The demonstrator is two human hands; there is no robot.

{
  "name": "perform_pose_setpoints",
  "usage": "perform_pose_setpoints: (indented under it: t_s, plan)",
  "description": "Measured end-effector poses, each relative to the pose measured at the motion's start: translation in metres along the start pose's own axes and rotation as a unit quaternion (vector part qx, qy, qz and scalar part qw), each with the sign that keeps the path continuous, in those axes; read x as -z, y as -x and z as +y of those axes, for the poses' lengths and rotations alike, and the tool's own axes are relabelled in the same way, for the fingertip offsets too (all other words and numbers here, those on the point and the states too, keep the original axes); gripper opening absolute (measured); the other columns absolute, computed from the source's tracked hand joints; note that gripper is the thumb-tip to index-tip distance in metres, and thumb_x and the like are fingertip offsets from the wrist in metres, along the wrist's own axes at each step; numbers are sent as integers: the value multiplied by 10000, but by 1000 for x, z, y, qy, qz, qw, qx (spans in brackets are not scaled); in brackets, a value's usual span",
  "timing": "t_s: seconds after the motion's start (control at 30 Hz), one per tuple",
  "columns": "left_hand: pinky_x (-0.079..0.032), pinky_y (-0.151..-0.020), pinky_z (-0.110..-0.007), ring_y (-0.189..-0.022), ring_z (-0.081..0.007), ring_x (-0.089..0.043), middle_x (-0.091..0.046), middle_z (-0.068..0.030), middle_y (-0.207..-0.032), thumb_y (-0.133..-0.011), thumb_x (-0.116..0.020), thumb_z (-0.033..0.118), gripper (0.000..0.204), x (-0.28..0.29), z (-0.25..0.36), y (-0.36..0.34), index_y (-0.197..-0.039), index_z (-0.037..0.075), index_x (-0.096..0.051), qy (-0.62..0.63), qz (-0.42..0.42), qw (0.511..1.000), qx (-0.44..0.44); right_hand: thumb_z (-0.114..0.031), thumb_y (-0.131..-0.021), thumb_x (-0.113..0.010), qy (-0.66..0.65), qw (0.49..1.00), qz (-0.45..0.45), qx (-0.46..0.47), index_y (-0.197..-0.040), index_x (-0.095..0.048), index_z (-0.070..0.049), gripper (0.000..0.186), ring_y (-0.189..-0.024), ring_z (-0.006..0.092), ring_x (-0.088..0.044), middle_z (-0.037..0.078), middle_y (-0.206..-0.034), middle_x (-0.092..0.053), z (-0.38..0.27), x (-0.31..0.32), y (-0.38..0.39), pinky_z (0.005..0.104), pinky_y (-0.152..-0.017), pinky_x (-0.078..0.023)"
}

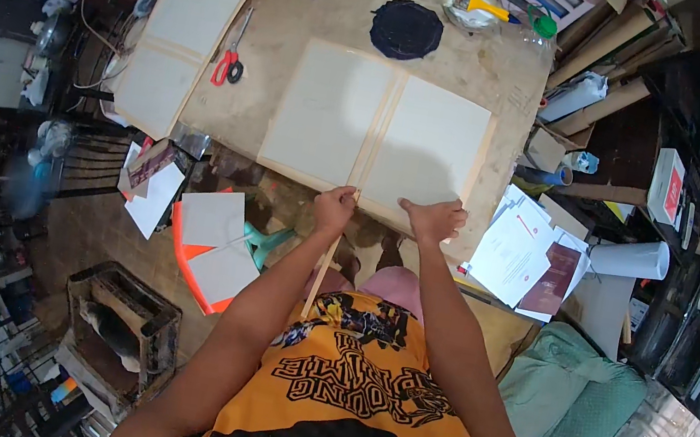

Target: The person applies adhesive to a paper sheet using a brush, positions the sheet onto a cardboard cover piece, and presses it down firmly to secure the bond.

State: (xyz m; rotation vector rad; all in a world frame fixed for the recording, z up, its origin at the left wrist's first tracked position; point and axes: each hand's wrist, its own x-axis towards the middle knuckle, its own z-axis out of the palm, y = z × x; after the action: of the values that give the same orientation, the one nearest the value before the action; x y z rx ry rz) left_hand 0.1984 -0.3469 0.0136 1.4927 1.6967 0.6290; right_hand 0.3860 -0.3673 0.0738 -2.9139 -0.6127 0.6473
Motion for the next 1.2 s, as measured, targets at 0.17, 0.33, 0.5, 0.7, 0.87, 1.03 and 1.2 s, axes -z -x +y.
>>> perform_pose_setpoints:
  t_s: [0.17, 0.33, 0.5, 0.7, 0.87, 1.03, 1.2]
  plan:
    - [-494, -583, -318, -576, -167, -615, -658, -144, -680, -757, -644, 104, 245, 4, 3, 2, -984, 39, -710, -23, 0, 1000, -8, -527, -465, -848, -1, 999, -46, 1, -1216, -322, 62, 1090, -1150, 339, -386, 203, -1208, -367, -1, 8, 2, 489, -938, -371]
    - [-495, -580, -317, -603, -179, -638, -664, -152, -691, -756, -660, 124, 251, 4, 11, 4, -988, 42, -709, -1, -13, 1000, 4, -525, -478, -846, -15, 999, -39, 3, -1220, -314, 58, 1084, -1169, 353, -363, 214, -1218, -366, 6, 3, -1, 498, -953, -349]
    - [-500, -592, -342, -629, -197, -648, -681, -134, -725, -795, -650, 142, 247, 9, 8, 0, -1013, 37, -699, -20, -38, 999, 23, -487, -483, -850, -52, 997, 7, 59, -1282, -285, 54, 1119, -1160, 346, -343, 188, -1203, -389, 7, 0, 8, 482, -959, -299]
    - [-517, -661, -387, -669, -304, -655, -650, -202, -735, -814, -598, 159, 253, 28, 56, 11, -1012, 26, -681, -25, -97, 995, 21, -483, -590, -794, -24, 989, 58, 134, -1431, -210, -40, 1115, -1275, 388, -267, 241, -1343, -316, 21, -5, 16, 575, -999, -249]
    - [-518, -682, -381, -725, -316, -663, -655, -219, -801, -841, -592, 161, 264, 68, 54, -6, -1057, 16, -636, -129, -132, 983, 10, -417, -731, -667, 3, 959, -11, 283, -1433, -276, -88, 869, -1366, 403, -150, 246, -1460, -191, 12, 7, 12, 641, -1039, -146]
    - [-489, -695, -443, -774, -388, -600, -599, -217, -871, -840, -580, 116, 306, 132, 30, -103, -1136, 40, -595, -220, -45, 965, -136, -365, -802, -563, 42, 905, 21, 424, -1423, -345, -153, 692, -1356, 429, -199, 191, -1495, -202, -29, -10, -38, 661, -1035, -145]
    - [-469, -751, -455, -917, -370, -589, -575, -195, -1030, -837, -581, 119, 312, 181, 27, -219, -1143, 54, -576, -295, -55, 941, -155, -439, -854, -500, 89, 891, 38, 443, -1420, -360, -220, 623, -1372, 444, -155, 156, -1524, -172, -86, -4, -81, 713, -1004, -140]
